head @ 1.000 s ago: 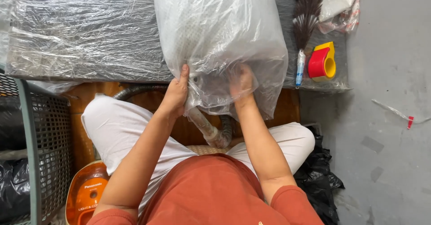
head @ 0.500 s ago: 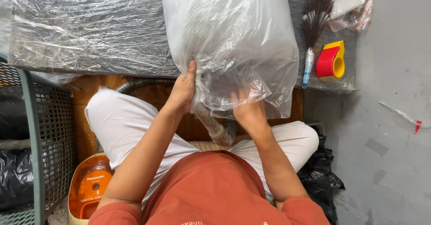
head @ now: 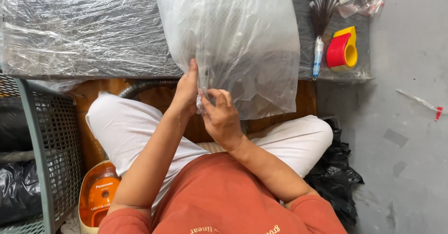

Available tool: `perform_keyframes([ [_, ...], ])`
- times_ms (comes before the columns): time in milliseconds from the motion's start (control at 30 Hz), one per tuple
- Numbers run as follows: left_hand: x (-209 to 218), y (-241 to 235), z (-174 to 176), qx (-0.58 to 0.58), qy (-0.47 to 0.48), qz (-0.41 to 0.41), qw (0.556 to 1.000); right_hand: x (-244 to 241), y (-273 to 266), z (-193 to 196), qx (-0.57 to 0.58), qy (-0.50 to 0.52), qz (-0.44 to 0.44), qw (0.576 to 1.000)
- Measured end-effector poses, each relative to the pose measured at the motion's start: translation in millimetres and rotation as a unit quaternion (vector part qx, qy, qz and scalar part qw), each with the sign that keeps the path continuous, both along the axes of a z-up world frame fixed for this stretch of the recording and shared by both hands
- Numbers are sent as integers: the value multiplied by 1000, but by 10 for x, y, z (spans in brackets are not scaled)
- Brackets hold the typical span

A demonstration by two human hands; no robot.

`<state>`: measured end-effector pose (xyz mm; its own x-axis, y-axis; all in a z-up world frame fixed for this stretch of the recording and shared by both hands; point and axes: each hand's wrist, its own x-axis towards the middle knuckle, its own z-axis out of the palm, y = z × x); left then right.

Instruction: The person sits on the floor and packs a white item into a clear plastic bag. They smooth the bag, tie the top, and then use a roll of tape to seal the package.

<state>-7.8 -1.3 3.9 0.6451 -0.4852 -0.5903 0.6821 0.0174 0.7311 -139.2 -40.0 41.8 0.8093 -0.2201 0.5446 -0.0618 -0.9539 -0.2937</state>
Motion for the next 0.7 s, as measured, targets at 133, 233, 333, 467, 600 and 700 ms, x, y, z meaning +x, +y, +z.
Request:
perform_keyframes([
  [133, 15, 35, 77, -80, 11, 15, 997, 13, -16, -69, -52, 0, -9, 999],
  [233, 58, 24, -17, -157, 3, -13, 987, 14, -12, -70, -56, -11, -11, 998],
  [333, 24, 22, -73, -138, -98, -60, 984, -90, 11, 68, 42, -22, 14, 999],
  [467, -28, 4, 4, -106, -144, -47, 983, -431, -167, 192, 314, -34, -33, 948],
  [600, -82, -2, 123, -91, -129, -29, 987, -713, -746, -23, 88, -106, -122, 983],
  [700, -89, 2, 156, -90, -125, -27, 988, -748, -813, 18, 1, -10, -49, 999],
])
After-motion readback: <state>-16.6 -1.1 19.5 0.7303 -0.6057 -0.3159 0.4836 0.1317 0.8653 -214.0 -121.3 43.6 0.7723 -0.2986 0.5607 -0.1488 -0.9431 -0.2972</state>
